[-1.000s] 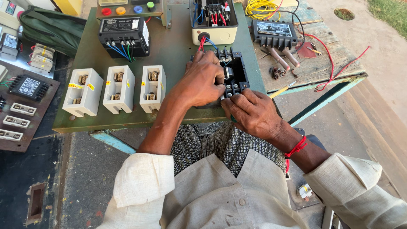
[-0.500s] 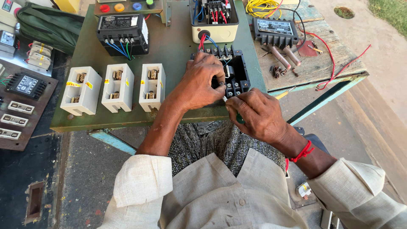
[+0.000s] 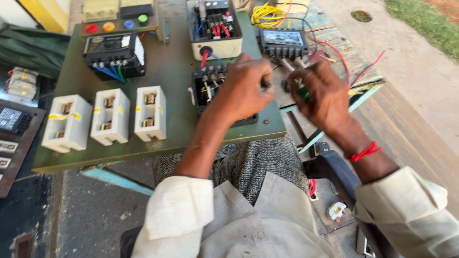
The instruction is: The person uses a screwdriver to tighten screws on an electrical contactor and moves wires within a control panel.
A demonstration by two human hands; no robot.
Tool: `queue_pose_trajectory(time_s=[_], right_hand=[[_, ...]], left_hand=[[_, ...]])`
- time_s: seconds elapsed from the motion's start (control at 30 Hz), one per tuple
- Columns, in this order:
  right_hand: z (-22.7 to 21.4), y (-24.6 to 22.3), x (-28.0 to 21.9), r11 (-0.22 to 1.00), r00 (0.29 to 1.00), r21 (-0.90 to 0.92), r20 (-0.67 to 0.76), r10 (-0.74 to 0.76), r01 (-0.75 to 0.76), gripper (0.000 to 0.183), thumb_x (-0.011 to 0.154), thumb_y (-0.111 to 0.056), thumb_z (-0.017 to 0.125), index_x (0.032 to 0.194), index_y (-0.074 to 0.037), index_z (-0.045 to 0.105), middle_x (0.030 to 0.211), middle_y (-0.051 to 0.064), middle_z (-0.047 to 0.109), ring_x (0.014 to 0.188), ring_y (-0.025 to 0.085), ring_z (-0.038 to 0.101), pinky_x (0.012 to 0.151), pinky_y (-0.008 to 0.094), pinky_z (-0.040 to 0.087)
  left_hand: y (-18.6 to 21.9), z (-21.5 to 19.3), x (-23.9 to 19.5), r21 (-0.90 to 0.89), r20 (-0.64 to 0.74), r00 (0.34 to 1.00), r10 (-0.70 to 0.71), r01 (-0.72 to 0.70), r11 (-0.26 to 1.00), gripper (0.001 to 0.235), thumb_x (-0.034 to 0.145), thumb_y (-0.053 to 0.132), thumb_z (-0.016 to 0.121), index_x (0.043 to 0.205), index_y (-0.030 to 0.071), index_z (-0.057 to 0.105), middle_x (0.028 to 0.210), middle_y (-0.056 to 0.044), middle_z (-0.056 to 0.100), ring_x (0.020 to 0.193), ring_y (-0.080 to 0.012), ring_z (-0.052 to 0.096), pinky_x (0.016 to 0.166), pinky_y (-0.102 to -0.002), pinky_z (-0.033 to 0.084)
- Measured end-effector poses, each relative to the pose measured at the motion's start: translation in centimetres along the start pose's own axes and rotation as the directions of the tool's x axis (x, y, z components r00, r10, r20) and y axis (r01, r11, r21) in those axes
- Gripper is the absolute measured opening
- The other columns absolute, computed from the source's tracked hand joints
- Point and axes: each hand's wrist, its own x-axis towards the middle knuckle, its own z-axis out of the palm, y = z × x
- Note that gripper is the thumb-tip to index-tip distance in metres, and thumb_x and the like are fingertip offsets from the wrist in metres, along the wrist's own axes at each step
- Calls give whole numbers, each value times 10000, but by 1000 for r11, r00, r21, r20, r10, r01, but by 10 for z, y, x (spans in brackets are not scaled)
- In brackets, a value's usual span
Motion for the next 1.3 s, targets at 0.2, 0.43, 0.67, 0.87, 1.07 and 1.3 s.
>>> queue_pose_trajectory(time_s=[0.2, 0.43, 0.67, 0.87, 1.07, 1.3], right_hand=[[-2, 94, -24, 966, 958, -21, 121, 259, -258, 104, 978, -118, 779, 1056, -70, 730, 966, 131, 626, 800, 326, 661, 701, 436, 531], [13, 139, -50, 978, 969, -85, 140, 203, -192, 137, 944, -143, 779, 1044, -80, 710, 976, 117, 621, 866, 338, 668, 729, 448, 548], [20, 145, -55, 989, 978, -129, 187, 96, -73, 305, 785, -90, 771, 1079, -58, 697, 971, 96, 612, 957, 311, 662, 772, 427, 570], [10, 158, -68, 969, 952, -84, 187, 243, -231, 210, 897, -114, 762, 1097, -73, 712, 981, 95, 629, 899, 301, 678, 716, 424, 568], [-3, 154, -63, 927, 920, -61, 119, 374, -370, 166, 939, -145, 762, 1089, -91, 714, 952, 105, 631, 803, 315, 687, 671, 437, 546], [-12, 138, -48, 899, 897, 12, 81, 435, -437, 121, 953, -123, 753, 1058, -68, 730, 927, 128, 637, 782, 304, 686, 686, 426, 540]], left_hand=[[12, 83, 48, 99, 23, 998, -60, 57, 993, 171, 699, 168, 765, 822, 93, 673, 877, -120, 732, 1029, -348, 617, 863, -539, 422], [-10, 155, 82, 292, 90, 995, -47, 19, 956, 215, 713, 171, 765, 889, 59, 709, 954, -158, 738, 1099, -377, 576, 905, -585, 399], [-26, 199, 100, 358, 133, 988, 83, -126, 925, 220, 694, 119, 746, 904, 58, 726, 1029, -173, 716, 1119, -354, 556, 896, -521, 398], [-37, 217, 106, 360, 216, 967, 133, -205, 910, 255, 691, 74, 744, 943, 35, 735, 1042, -167, 710, 1148, -347, 540, 916, -498, 390], [-40, 219, 107, 375, 244, 968, 61, -152, 914, 281, 694, 54, 749, 974, 30, 736, 1085, -153, 694, 1141, -325, 543, 960, -493, 400], [-11, 165, 104, 166, 152, 988, -8, -18, 986, 219, 790, -22, 709, 985, 70, 741, 1092, -103, 670, 1101, -313, 565, 983, -440, 452]])
